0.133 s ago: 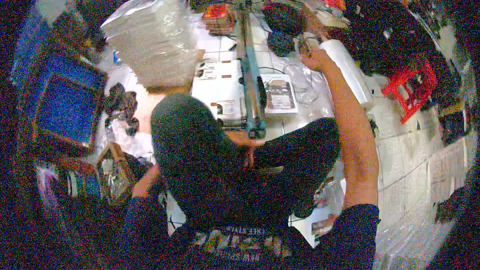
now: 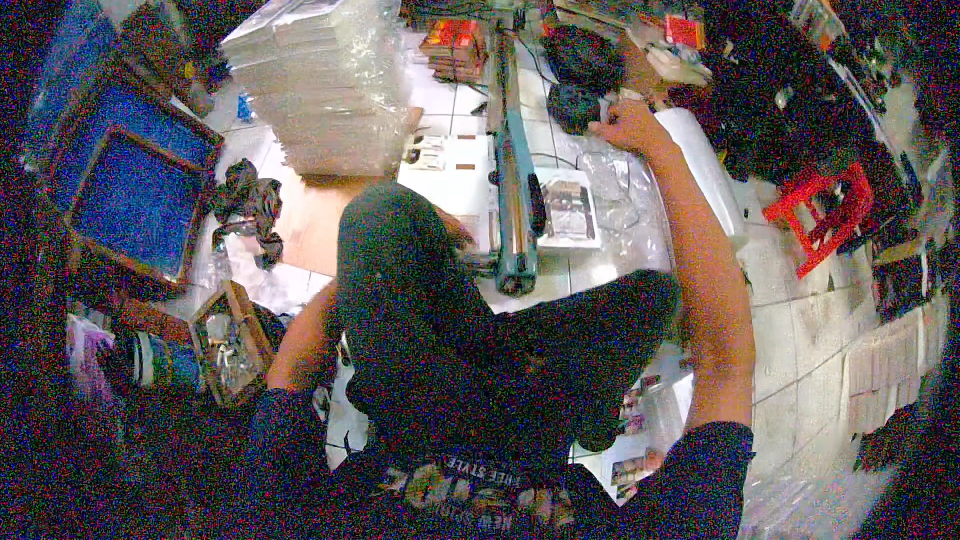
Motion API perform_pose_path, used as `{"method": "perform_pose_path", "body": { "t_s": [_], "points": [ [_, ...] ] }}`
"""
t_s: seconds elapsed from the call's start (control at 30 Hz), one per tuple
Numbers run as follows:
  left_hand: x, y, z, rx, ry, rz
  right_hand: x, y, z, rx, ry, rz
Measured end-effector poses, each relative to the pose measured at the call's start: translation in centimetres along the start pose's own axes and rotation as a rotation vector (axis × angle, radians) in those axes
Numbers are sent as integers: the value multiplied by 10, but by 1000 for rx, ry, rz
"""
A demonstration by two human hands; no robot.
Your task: The person places printed books into individual plastic sleeves and seals the edges using a manual heat sealer before adding them to a stack.
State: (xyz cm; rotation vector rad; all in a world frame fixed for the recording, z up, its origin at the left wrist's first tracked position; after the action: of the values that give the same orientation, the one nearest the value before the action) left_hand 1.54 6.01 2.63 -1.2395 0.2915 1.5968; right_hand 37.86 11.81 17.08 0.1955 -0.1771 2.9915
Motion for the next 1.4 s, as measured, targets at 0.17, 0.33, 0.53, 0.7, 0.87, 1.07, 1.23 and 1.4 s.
{"method": "perform_pose_path", "body": {
  "t_s": [0.17, 0.33, 0.53, 0.7, 0.87, 1.07, 1.23, 1.4],
  "points": [
    [12, -12, 182, -397, -148, 199, 67, -11, 33, -99, -48, 82],
    [-59, -26, 305, -832, -635, -22, 145, 4, 23, -17, -315, 278],
    [-104, -71, 365, -740, -1268, -320, 193, 60, -7, 98, -428, 420],
    [-57, -78, 410, -295, -1513, 148, 195, 110, -29, 250, -612, 377],
    [-26, -78, 409, -157, -1223, 262, 184, 163, -73, 433, -824, 301],
    [-57, -65, 369, -256, -1449, 175, 175, 186, -112, 565, -935, 248],
    [-92, -44, 327, -483, -1610, -7, 201, 182, -104, 577, -1075, 365],
    [-124, -11, 287, -946, -1244, -157, 232, 142, -80, 607, -1449, 165]
  ]
}}
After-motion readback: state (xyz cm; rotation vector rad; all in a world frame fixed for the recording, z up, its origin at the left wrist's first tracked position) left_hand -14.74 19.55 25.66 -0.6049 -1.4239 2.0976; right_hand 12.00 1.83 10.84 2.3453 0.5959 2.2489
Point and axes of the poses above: each hand's wrist, its own y-axis away from the middle knuckle, its own z-axis out of the back of the hand, x = y × z, the point moved 6 cm from there along -y, towards the middle knuckle, and after that the axes turned 11 degrees about -z, right-handed, at the moved point
